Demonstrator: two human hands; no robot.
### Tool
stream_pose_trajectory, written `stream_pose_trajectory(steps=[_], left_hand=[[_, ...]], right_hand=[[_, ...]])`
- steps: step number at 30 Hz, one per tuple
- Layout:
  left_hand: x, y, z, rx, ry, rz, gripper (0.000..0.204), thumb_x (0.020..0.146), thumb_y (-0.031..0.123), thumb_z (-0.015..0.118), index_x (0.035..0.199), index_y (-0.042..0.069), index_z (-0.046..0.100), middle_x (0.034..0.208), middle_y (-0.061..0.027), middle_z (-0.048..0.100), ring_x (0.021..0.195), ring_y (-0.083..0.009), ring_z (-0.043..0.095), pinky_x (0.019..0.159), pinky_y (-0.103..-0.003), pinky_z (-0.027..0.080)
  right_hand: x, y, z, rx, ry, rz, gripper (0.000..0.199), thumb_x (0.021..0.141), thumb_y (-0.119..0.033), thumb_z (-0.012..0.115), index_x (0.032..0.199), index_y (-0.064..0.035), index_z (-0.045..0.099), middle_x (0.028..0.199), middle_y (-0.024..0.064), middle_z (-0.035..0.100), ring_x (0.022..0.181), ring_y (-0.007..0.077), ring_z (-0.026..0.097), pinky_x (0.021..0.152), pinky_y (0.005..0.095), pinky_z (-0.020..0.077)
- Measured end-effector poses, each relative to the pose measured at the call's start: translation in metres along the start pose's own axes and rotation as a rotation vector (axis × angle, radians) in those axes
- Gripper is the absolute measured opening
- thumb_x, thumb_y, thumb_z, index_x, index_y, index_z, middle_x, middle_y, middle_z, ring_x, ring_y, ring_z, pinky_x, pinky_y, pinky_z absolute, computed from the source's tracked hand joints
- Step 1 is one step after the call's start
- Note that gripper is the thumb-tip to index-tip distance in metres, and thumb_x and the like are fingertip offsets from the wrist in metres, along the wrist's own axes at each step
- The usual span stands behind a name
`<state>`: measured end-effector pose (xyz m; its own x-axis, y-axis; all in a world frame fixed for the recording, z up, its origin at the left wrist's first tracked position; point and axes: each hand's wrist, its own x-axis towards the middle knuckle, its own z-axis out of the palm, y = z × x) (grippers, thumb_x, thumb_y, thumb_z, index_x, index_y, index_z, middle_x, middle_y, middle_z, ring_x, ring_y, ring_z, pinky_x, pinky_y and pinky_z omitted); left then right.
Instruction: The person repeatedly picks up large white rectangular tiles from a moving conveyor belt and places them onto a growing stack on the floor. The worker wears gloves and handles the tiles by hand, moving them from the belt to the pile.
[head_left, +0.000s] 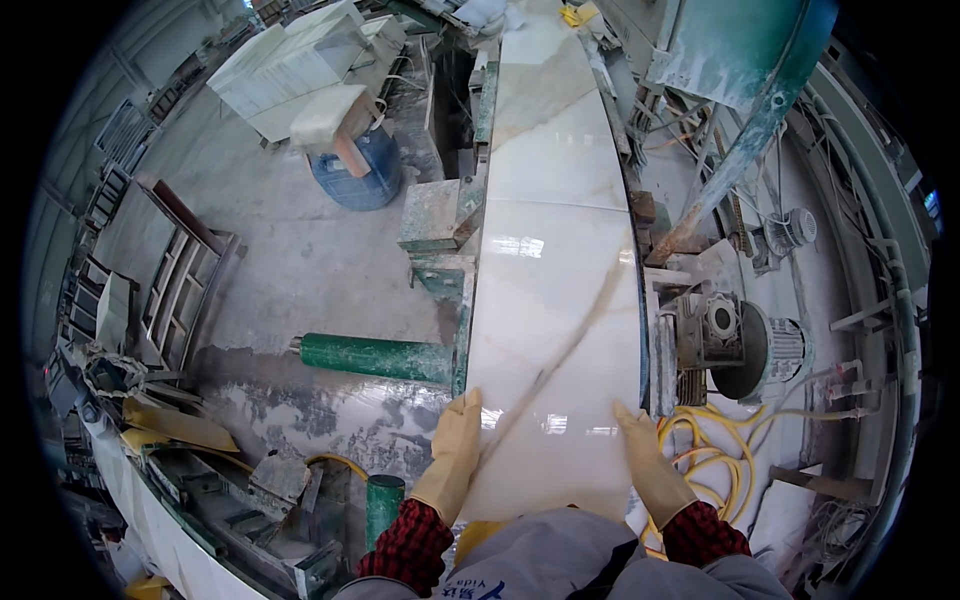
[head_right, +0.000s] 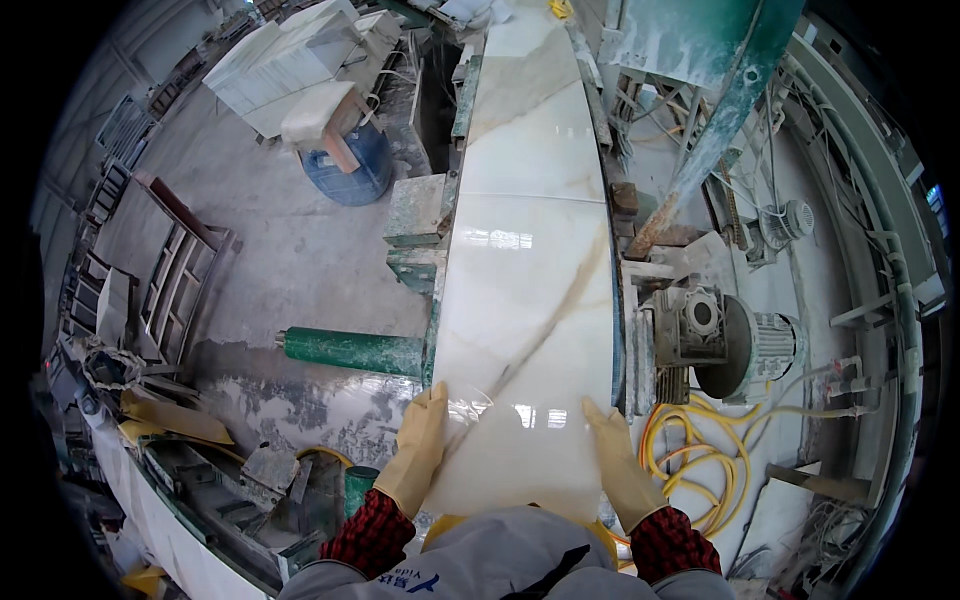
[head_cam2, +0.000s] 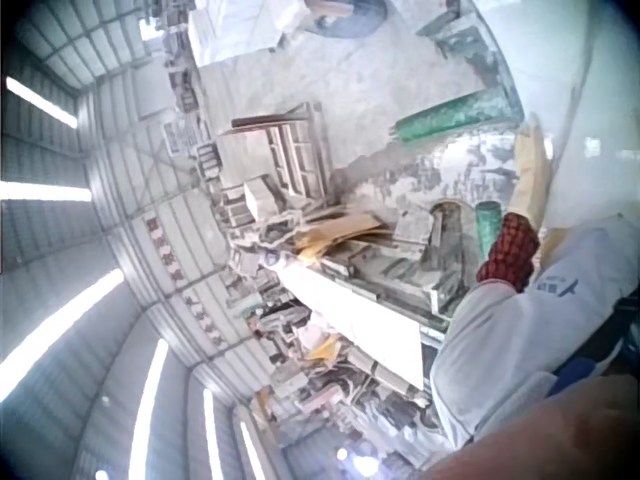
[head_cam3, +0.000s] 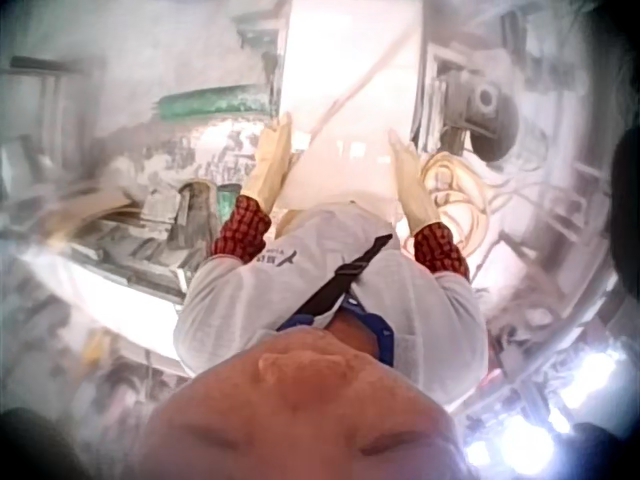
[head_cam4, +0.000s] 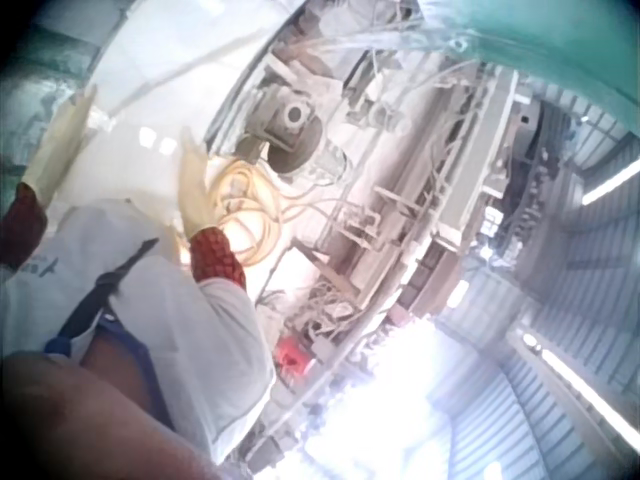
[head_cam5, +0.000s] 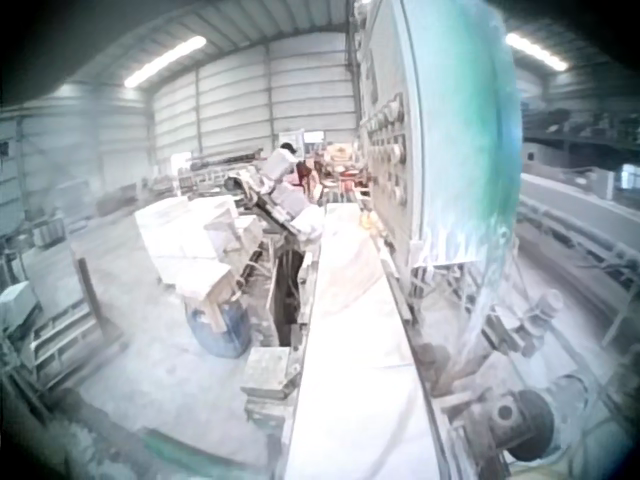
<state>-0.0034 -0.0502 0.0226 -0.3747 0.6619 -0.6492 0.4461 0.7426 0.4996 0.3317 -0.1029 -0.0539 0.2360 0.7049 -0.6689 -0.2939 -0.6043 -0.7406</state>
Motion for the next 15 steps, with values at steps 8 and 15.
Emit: stream_pose_trajectory(steps=[8, 15], left_hand=[[0.026, -0.012, 0.014, -0.102, -0.019, 0.126, 0.076, 0.12, 0.072, 0.052, 0.145, 0.008, 0.085, 0.138, -0.0249, 0.087, 0.134, -0.0496, 0.08, 0.12, -0.055, 0.056], [0.031, -0.004, 0.003, 0.075, -0.024, 0.176, 0.077, 0.12, 0.074, 0.051, 0.141, 0.008, 0.085, 0.138, -0.0241, 0.086, 0.134, -0.0479, 0.079, 0.119, -0.055, 0.056]], right_hand=[[-0.009, -0.033, 0.012, -0.028, -0.001, 0.068, 0.054, 0.117, -0.045, 0.087, 0.15, -0.0032, 0.077, 0.133, 0.0098, 0.084, 0.109, 0.021, 0.081, 0.093, 0.0408, 0.0663], [-0.003, -0.048, 0.001, -0.094, -0.003, 0.124, 0.057, 0.115, -0.048, 0.091, 0.144, -0.0003, 0.077, 0.126, 0.0099, 0.084, 0.108, 0.0218, 0.081, 0.09, 0.042, 0.067]])
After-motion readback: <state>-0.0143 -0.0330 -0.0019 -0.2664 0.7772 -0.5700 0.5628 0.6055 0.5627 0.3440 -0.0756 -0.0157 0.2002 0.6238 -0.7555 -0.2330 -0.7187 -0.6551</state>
